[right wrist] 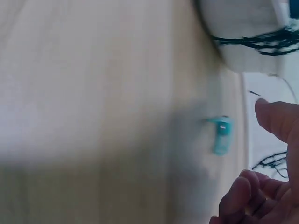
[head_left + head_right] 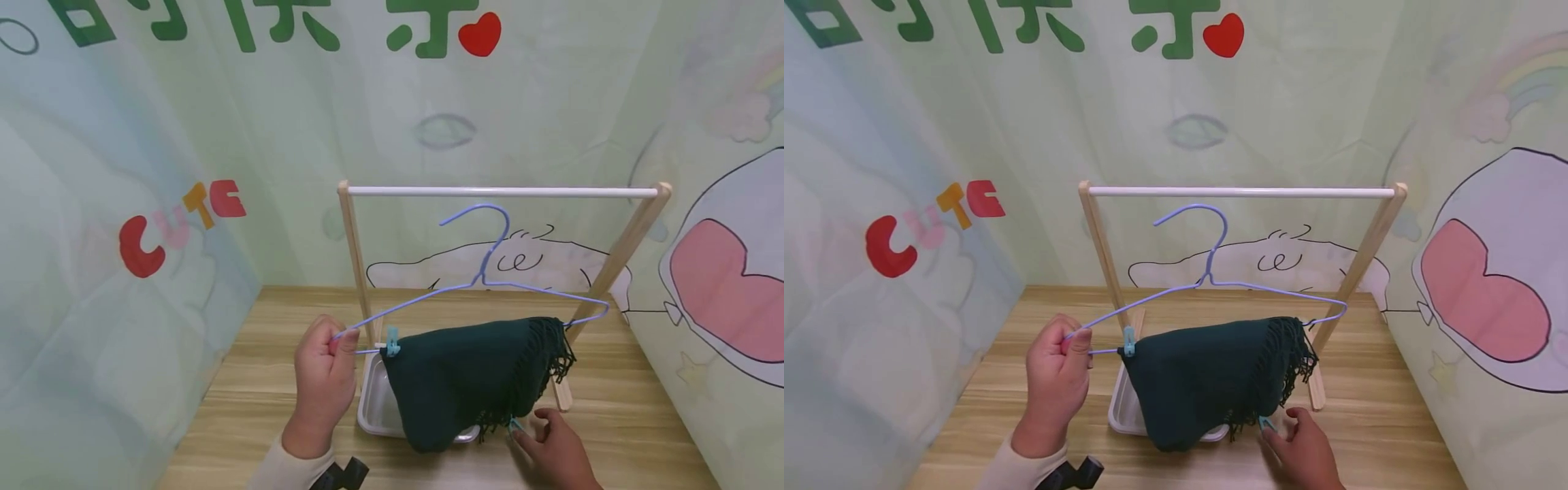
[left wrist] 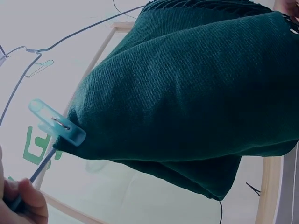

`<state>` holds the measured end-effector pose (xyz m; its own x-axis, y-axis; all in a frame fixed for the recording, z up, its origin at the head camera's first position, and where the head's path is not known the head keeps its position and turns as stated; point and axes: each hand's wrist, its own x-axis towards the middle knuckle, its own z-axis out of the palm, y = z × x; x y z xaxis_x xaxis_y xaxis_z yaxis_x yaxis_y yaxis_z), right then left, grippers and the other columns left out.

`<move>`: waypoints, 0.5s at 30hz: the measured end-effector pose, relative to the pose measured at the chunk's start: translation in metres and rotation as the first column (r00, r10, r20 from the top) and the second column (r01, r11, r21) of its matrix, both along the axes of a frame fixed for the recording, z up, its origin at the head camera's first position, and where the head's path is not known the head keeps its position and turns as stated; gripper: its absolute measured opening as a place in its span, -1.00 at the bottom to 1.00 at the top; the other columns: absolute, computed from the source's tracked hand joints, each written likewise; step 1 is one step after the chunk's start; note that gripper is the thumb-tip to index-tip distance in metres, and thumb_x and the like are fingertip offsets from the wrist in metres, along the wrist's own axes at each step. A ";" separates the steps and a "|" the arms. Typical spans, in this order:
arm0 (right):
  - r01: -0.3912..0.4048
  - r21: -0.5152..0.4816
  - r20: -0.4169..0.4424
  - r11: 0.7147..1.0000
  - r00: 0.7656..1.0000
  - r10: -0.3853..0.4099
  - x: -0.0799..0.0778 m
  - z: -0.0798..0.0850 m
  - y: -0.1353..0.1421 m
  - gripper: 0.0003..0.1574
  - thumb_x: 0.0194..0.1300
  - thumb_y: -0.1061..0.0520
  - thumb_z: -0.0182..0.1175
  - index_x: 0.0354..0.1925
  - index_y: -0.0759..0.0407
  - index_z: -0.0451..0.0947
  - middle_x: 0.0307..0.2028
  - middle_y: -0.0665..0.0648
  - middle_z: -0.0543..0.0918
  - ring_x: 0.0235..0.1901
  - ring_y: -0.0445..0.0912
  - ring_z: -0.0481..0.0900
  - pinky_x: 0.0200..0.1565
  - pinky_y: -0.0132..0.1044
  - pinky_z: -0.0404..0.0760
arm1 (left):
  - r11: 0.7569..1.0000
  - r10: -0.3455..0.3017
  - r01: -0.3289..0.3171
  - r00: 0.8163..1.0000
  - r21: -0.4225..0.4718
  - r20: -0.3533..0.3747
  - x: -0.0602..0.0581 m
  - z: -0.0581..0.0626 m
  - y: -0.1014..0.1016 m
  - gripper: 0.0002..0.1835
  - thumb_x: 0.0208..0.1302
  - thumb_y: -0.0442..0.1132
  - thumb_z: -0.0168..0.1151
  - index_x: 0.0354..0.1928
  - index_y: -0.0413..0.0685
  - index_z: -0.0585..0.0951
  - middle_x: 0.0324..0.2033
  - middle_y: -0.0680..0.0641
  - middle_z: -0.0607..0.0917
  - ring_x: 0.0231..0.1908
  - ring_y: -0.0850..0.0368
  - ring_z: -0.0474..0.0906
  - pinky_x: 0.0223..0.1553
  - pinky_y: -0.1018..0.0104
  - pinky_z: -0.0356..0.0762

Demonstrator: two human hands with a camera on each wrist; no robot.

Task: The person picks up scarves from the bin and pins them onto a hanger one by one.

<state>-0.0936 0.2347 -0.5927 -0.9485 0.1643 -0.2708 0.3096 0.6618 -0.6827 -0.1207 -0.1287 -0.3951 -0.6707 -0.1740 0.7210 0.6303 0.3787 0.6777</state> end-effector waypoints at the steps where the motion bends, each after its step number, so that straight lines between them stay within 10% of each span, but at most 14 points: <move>1: 0.003 -0.004 0.032 1.000 0.999 -0.003 0.000 -0.004 -0.002 -0.02 0.24 -0.25 0.48 0.27 0.43 0.39 -0.35 0.12 0.58 -0.39 -0.04 0.50 -0.36 -0.18 0.46 | 1.000 0.002 -0.002 1.000 -0.003 0.005 0.000 0.000 0.000 -0.56 0.34 -0.55 0.29 -0.55 -0.17 0.25 -0.54 -0.01 0.33 -0.49 0.21 0.30 -0.47 0.30 0.27; 7: -0.005 0.085 0.095 0.996 0.995 -0.003 -0.002 -0.019 -0.013 0.10 0.16 -0.41 0.44 0.24 0.42 0.43 -0.30 0.14 0.62 -0.36 0.00 0.57 -0.40 -0.09 0.52 | 1.000 0.016 -0.016 1.000 -0.012 0.015 0.000 0.001 0.001 -0.55 0.36 -0.53 0.29 -0.56 -0.17 0.25 -0.55 -0.01 0.33 -0.48 0.21 0.31 -0.45 0.31 0.27; 15: 0.000 0.171 -0.045 0.985 0.999 0.008 0.000 -0.018 -0.016 -0.47 0.26 -0.08 0.45 -0.06 0.31 0.58 -0.43 0.04 0.65 -0.45 -0.08 0.56 -0.45 -0.13 0.49 | 1.000 0.016 -0.016 1.000 -0.010 0.017 -0.001 0.000 0.002 -0.55 0.35 -0.54 0.29 -0.56 -0.17 0.24 -0.56 -0.01 0.32 -0.49 0.21 0.30 -0.46 0.31 0.26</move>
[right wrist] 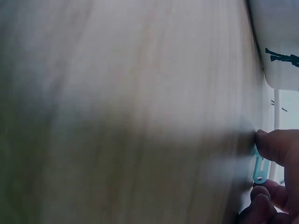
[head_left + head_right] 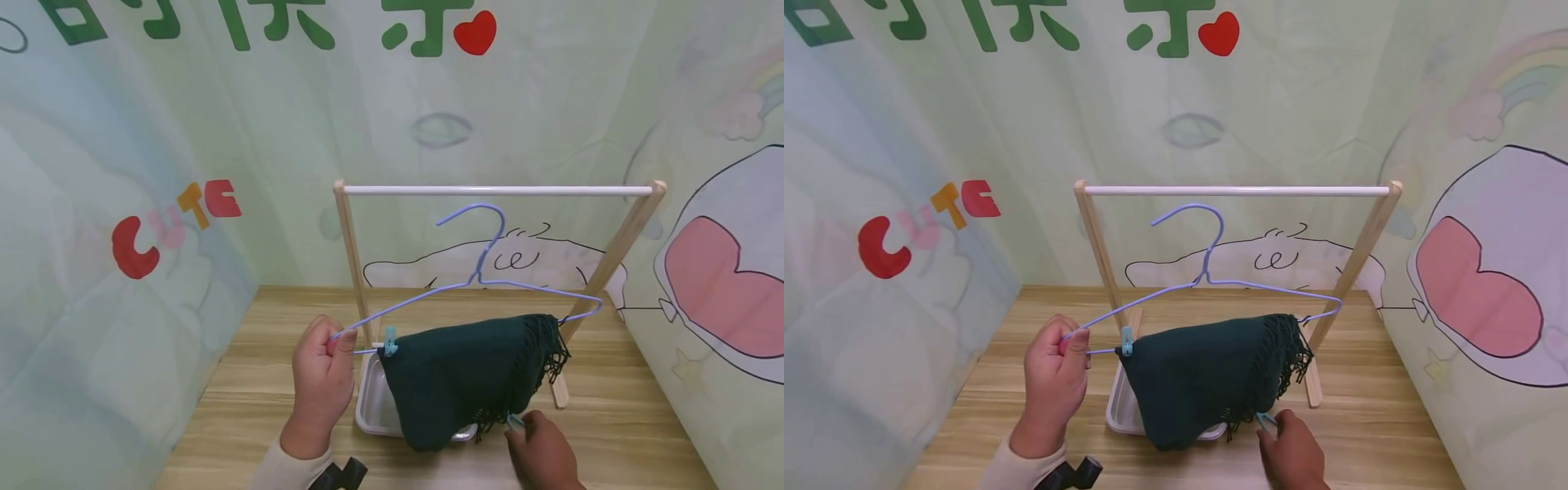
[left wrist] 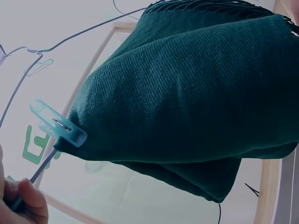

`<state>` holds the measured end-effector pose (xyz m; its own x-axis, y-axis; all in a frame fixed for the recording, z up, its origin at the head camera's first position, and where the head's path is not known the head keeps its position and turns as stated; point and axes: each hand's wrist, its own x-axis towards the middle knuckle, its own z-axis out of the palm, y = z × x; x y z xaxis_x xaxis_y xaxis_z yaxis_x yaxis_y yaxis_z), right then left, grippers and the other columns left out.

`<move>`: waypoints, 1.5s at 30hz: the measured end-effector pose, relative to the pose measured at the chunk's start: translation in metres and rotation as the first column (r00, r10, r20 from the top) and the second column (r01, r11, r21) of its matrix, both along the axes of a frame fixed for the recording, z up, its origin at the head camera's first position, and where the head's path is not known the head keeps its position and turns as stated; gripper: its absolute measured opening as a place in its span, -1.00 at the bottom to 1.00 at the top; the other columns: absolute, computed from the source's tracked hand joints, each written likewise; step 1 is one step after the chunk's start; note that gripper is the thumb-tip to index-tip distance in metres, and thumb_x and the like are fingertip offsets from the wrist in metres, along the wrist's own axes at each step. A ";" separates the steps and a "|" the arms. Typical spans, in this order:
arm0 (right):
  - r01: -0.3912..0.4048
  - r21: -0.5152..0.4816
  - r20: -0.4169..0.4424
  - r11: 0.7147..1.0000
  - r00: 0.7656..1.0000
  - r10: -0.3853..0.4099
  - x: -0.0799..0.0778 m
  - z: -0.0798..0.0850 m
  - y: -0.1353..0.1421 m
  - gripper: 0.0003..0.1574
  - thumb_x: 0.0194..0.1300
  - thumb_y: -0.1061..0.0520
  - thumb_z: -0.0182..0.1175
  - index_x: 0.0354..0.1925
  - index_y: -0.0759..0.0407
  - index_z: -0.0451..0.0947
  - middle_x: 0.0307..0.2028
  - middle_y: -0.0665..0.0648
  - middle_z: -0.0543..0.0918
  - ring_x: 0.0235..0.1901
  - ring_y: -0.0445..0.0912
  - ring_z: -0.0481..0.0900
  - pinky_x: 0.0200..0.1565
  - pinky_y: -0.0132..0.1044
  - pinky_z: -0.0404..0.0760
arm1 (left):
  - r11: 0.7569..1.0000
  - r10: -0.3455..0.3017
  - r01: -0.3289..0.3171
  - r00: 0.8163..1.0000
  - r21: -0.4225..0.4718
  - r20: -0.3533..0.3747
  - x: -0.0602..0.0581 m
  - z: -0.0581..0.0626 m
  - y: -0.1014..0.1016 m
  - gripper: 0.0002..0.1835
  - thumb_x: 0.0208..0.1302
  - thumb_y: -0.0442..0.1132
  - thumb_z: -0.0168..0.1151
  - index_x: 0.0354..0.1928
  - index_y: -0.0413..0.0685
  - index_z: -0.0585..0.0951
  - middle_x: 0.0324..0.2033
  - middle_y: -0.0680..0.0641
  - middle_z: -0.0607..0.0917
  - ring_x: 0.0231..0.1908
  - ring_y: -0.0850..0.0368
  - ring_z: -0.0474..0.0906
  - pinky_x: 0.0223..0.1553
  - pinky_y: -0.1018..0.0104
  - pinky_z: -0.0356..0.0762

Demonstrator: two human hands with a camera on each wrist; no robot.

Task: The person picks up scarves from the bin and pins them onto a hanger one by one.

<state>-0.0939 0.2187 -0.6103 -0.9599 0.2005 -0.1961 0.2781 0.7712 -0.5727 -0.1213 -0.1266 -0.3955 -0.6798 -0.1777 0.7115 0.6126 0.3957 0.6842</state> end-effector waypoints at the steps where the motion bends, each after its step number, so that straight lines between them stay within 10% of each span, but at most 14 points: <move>1: -0.002 0.002 -0.004 1.000 1.000 0.002 0.000 0.001 0.000 -0.51 0.26 -0.05 0.45 -0.08 0.30 0.59 -0.43 0.03 0.65 -0.45 -0.09 0.56 -0.44 -0.13 0.50 | 1.000 0.000 0.000 1.000 0.000 0.002 0.000 0.000 0.000 -0.55 0.35 -0.53 0.29 -0.56 -0.16 0.24 -0.56 -0.01 0.32 -0.49 0.21 0.30 -0.46 0.32 0.26; 11: 0.062 -0.046 0.009 0.997 0.998 -0.061 0.002 0.000 0.005 -0.48 0.27 -0.01 0.38 0.01 0.35 0.56 -0.43 0.07 0.55 -0.44 -0.04 0.48 -0.44 -0.17 0.40 | 1.000 0.004 -0.004 1.000 0.002 0.012 0.001 -0.002 -0.004 -0.55 0.36 -0.53 0.30 -0.56 -0.17 0.26 -0.55 -0.01 0.32 -0.49 0.20 0.30 -0.49 0.31 0.27; 17: 0.174 -0.143 -0.101 0.974 0.977 -0.190 0.008 0.031 0.018 -0.51 0.36 0.08 0.35 0.09 0.38 0.53 -0.40 0.11 0.52 -0.45 -0.05 0.42 -0.43 -0.25 0.34 | 1.000 0.016 -0.016 1.000 0.004 0.004 0.001 -0.002 -0.006 -0.55 0.36 -0.54 0.30 -0.56 -0.17 0.25 -0.55 -0.01 0.32 -0.49 0.21 0.30 -0.48 0.31 0.26; 24: 0.280 -0.245 -0.324 0.928 0.879 -0.351 0.009 0.093 0.037 -0.61 0.41 0.18 0.36 0.11 0.33 0.55 -0.37 0.09 0.51 -0.51 -0.22 0.36 -0.53 -0.38 0.36 | 1.000 0.012 -0.013 1.000 0.011 0.025 0.002 -0.004 -0.007 -0.56 0.38 -0.52 0.29 -0.55 -0.17 0.26 -0.55 -0.01 0.32 -0.50 0.20 0.30 -0.50 0.31 0.26; 31: 0.208 -0.490 -0.492 0.846 0.736 -0.465 0.010 0.151 0.046 -0.71 0.34 0.39 0.35 0.00 0.24 0.58 -0.43 -0.11 0.46 -0.55 -0.28 0.35 -0.54 -0.52 0.34 | 1.000 0.010 -0.010 0.999 0.011 0.033 0.001 -0.006 -0.008 -0.56 0.38 -0.53 0.29 -0.55 -0.18 0.26 -0.55 -0.01 0.33 -0.50 0.20 0.30 -0.51 0.31 0.26; 40: 0.111 -0.100 -0.696 0.989 0.703 -0.149 0.018 0.213 0.043 -0.67 0.22 0.38 0.48 -0.04 0.29 0.68 -0.41 -0.07 0.49 -0.43 -0.38 0.37 -0.38 -0.63 0.35 | 1.000 -0.007 0.006 0.999 0.002 0.045 0.003 -0.007 -0.006 -0.55 0.37 -0.51 0.31 -0.56 -0.16 0.27 -0.55 0.00 0.33 -0.51 0.20 0.31 -0.51 0.32 0.28; 45: -0.019 0.153 -0.766 0.988 0.629 0.131 0.011 0.233 0.045 -0.69 0.08 0.40 0.54 -0.18 0.29 0.70 -0.49 0.00 0.38 -0.47 -0.33 0.22 -0.47 -0.45 0.17 | 1.000 -0.011 0.011 0.998 -0.009 0.063 0.004 -0.009 -0.005 -0.56 0.37 -0.51 0.32 -0.55 -0.15 0.28 -0.55 0.01 0.32 -0.51 0.20 0.32 -0.51 0.35 0.29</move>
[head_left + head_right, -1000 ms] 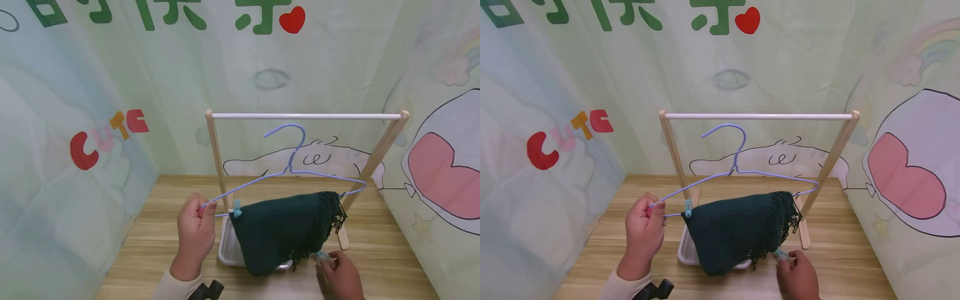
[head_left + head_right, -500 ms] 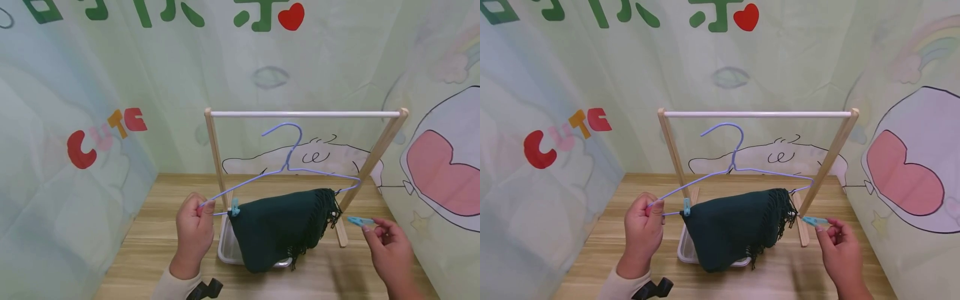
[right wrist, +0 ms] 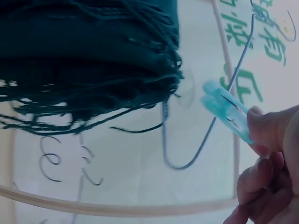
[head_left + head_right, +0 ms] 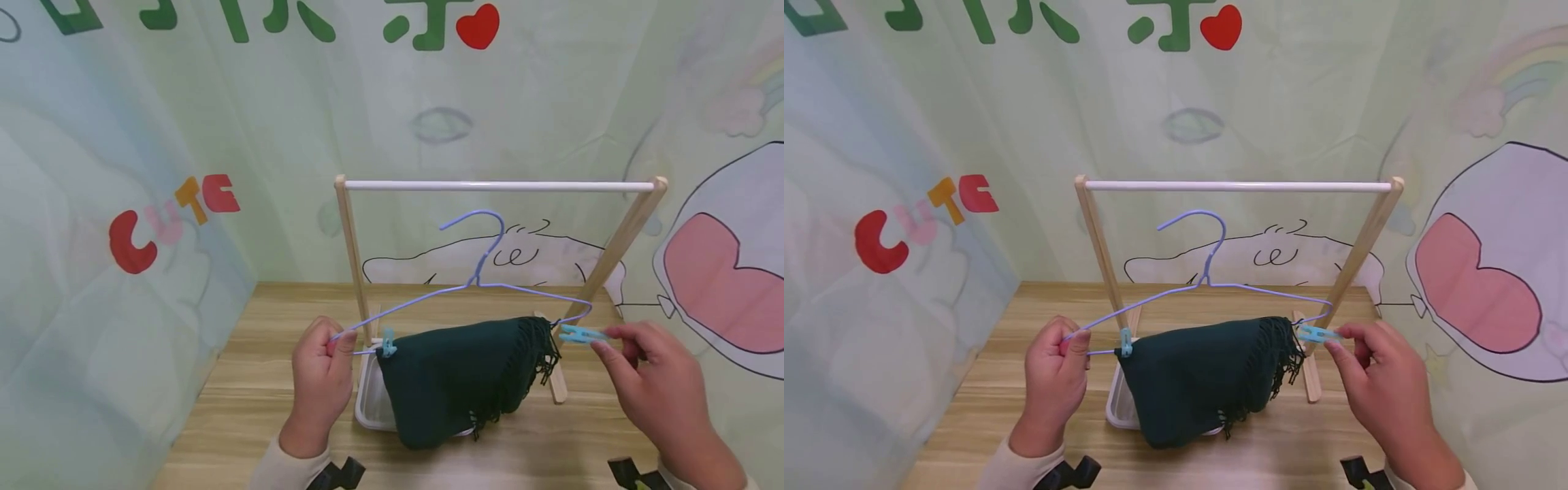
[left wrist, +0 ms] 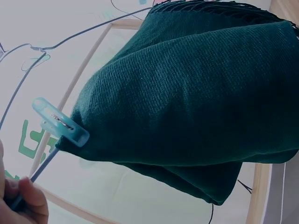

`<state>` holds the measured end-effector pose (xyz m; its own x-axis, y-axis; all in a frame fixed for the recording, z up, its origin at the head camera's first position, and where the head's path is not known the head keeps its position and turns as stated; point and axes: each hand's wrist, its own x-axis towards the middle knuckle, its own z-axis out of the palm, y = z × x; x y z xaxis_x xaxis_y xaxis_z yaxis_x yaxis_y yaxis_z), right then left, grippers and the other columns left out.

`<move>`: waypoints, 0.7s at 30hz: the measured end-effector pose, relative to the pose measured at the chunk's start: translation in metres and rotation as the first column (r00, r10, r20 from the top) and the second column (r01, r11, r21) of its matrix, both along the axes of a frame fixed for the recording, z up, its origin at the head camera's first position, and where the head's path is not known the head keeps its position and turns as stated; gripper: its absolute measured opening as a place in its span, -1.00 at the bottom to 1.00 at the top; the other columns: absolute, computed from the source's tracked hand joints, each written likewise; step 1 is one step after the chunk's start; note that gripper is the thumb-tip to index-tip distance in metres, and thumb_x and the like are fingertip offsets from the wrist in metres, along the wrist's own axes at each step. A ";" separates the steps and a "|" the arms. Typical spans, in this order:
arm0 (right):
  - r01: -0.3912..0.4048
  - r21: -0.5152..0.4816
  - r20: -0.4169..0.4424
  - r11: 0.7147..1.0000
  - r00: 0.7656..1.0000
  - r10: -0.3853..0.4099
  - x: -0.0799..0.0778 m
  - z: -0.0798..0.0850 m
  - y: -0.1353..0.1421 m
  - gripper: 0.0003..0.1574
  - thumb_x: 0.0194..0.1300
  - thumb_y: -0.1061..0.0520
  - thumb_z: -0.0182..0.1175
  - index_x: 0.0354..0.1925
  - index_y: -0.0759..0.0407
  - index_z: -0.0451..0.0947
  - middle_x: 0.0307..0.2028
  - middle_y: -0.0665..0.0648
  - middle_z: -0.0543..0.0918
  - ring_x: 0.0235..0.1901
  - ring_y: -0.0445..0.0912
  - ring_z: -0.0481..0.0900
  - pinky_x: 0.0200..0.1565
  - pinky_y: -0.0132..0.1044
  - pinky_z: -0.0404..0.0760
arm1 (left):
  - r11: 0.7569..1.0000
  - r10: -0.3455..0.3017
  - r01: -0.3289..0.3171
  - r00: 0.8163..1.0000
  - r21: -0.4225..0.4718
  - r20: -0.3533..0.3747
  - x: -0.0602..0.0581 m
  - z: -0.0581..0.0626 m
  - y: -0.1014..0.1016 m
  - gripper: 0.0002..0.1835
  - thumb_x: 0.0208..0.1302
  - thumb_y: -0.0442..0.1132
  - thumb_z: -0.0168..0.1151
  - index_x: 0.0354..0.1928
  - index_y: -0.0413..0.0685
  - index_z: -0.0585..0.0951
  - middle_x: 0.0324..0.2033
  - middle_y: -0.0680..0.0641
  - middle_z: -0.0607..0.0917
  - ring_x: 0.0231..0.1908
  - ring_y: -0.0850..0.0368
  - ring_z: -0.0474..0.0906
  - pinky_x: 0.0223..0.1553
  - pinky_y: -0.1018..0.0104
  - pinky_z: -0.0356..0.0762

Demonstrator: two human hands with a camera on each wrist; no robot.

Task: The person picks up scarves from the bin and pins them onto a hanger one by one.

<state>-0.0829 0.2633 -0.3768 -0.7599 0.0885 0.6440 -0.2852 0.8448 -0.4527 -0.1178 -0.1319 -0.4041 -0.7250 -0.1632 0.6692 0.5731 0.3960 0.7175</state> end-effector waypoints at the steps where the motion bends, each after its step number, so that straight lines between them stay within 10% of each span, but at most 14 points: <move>1: -0.026 0.036 -0.012 0.999 1.000 0.026 -0.002 0.003 -0.001 -0.69 0.06 0.41 0.54 -0.21 0.27 0.71 -0.51 -0.01 0.36 -0.48 -0.32 0.20 -0.48 -0.44 0.16 | 1.000 -0.004 0.004 1.000 -0.001 0.003 0.000 0.000 0.000 -0.56 0.37 -0.50 0.32 -0.55 -0.14 0.28 -0.55 0.01 0.32 -0.51 0.20 0.32 -0.51 0.35 0.29; 12: -0.176 0.328 -0.010 0.928 0.982 0.190 -0.025 0.017 -0.012 -0.63 -0.08 0.38 0.61 -0.33 0.10 0.68 -0.47 -0.01 0.65 -0.59 -0.26 0.28 -0.58 -0.31 0.33 | 0.992 -0.126 0.127 0.990 0.015 -0.056 0.000 -0.004 0.000 -0.57 0.36 -0.59 0.25 -0.55 -0.15 0.28 -0.54 -0.03 0.42 -0.59 0.22 0.44 -0.60 0.45 0.43; 21: -0.175 0.364 0.087 0.915 0.984 0.154 -0.027 0.021 -0.018 -0.69 0.03 0.32 0.59 -0.32 0.08 0.67 -0.35 0.08 0.76 -0.50 -0.06 0.57 -0.42 -0.15 0.31 | 0.977 -0.197 0.207 0.964 0.043 -0.178 -0.002 -0.005 0.002 -0.56 0.40 -0.51 0.27 -0.58 -0.16 0.27 -0.57 -0.07 0.43 -0.62 0.17 0.46 -0.60 0.46 0.46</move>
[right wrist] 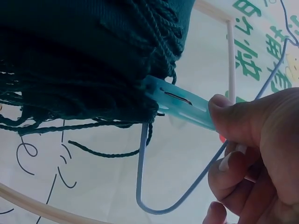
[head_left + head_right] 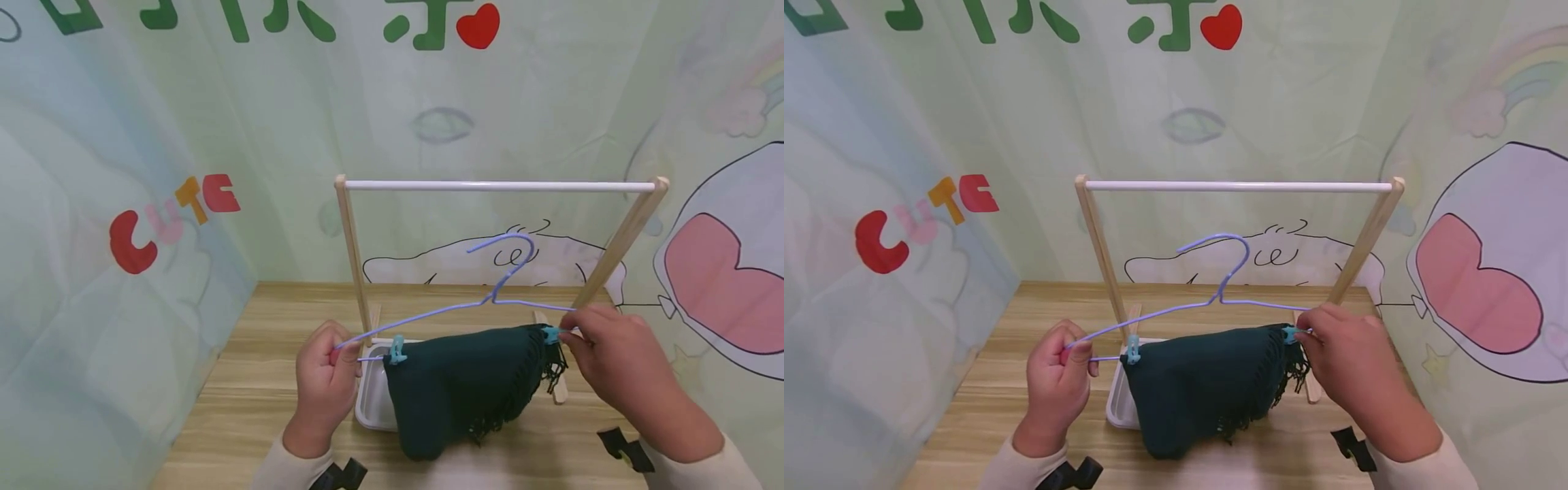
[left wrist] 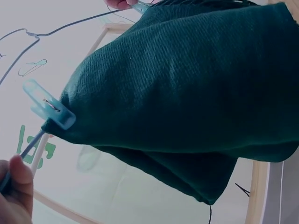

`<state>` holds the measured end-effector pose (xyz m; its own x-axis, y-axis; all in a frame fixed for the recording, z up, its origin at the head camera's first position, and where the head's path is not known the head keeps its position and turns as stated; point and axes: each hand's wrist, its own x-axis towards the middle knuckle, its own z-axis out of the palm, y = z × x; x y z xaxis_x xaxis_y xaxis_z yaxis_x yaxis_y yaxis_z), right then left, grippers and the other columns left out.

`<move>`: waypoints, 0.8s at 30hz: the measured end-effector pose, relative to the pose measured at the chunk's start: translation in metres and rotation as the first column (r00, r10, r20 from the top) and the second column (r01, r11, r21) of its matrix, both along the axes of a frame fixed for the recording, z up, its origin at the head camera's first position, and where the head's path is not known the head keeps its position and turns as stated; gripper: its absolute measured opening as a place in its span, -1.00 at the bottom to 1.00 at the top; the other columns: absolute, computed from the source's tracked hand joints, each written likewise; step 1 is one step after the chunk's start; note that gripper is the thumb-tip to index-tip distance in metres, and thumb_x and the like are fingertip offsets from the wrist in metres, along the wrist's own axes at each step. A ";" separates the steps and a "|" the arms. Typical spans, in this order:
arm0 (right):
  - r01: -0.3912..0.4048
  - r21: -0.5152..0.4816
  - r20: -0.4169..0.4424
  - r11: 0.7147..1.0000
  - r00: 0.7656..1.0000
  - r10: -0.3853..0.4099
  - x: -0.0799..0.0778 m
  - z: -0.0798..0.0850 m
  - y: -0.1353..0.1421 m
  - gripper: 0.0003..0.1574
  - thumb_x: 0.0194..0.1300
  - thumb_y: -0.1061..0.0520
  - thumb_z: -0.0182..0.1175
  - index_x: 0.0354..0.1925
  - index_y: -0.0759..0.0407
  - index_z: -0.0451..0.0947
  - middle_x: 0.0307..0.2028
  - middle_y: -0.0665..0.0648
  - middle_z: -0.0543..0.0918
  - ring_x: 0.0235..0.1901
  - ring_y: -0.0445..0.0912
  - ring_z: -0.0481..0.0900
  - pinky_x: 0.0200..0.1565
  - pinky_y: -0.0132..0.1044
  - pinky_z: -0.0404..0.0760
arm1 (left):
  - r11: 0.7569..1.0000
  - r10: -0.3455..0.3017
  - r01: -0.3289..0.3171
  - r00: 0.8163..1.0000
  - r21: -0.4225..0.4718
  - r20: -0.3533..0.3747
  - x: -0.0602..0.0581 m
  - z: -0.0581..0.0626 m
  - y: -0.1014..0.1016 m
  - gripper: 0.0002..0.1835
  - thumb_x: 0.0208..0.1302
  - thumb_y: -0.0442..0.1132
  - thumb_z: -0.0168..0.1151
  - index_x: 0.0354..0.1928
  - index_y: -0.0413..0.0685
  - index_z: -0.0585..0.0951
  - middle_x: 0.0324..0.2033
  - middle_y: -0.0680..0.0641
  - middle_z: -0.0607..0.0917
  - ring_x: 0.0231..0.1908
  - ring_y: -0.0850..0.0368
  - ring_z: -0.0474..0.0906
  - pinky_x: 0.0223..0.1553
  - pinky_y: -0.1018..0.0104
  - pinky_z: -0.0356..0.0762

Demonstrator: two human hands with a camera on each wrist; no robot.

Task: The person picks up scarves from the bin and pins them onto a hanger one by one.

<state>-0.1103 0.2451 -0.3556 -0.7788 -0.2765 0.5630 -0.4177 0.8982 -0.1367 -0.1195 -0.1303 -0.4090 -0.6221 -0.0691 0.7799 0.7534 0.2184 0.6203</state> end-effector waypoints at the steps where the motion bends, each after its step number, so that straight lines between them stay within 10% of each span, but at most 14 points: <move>1: 0.005 0.005 0.007 1.000 1.000 -0.005 0.000 -0.001 0.000 -0.69 0.03 0.31 0.59 -0.31 0.08 0.67 -0.34 0.09 0.76 -0.50 -0.05 0.59 -0.42 -0.15 0.31 | 1.000 -0.005 0.005 1.000 0.004 -0.011 0.000 0.000 0.000 -0.55 0.41 -0.48 0.27 -0.58 -0.16 0.27 -0.57 -0.07 0.43 -0.61 0.18 0.45 -0.60 0.45 0.46; 11: 0.020 -0.011 0.010 1.000 1.000 -0.020 0.002 -0.006 -0.003 -0.57 0.10 0.26 0.57 -0.04 0.18 0.72 -0.33 0.10 0.73 -0.49 -0.11 0.50 -0.41 -0.20 0.28 | 0.999 0.039 -0.038 0.999 -0.013 0.024 0.000 -0.001 0.000 -0.57 0.33 -0.56 0.28 -0.57 -0.15 0.28 -0.56 -0.06 0.43 -0.57 0.21 0.44 -0.59 0.44 0.43; 18: 0.020 -0.118 -0.028 0.993 0.999 -0.023 0.007 -0.012 0.000 -0.43 0.08 0.25 0.57 0.10 0.19 0.72 -0.56 -0.11 0.31 -0.54 -0.28 0.18 -0.48 -0.33 0.17 | 0.994 0.112 -0.110 0.989 -0.025 0.098 -0.004 -0.006 -0.003 -0.56 0.32 -0.61 0.26 -0.57 -0.16 0.28 -0.57 -0.05 0.43 -0.60 0.22 0.46 -0.61 0.43 0.40; 24: 0.013 -0.320 -0.109 0.947 0.993 -0.050 0.008 -0.016 0.009 -0.60 0.21 0.27 0.41 0.04 0.28 0.71 -0.30 0.22 0.62 -0.21 -0.03 0.48 -0.17 -0.20 0.40 | 0.995 0.101 -0.100 0.988 -0.016 0.114 -0.005 -0.009 -0.006 -0.56 0.33 -0.61 0.27 -0.57 -0.16 0.27 -0.57 -0.04 0.42 -0.63 0.21 0.46 -0.63 0.44 0.42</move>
<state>-0.1023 0.2542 -0.3713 -0.7097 -0.0445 0.7031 -0.4194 0.8286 -0.3709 -0.1248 -0.1360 -0.4176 -0.6975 -0.1279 0.7051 0.6515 0.2965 0.6983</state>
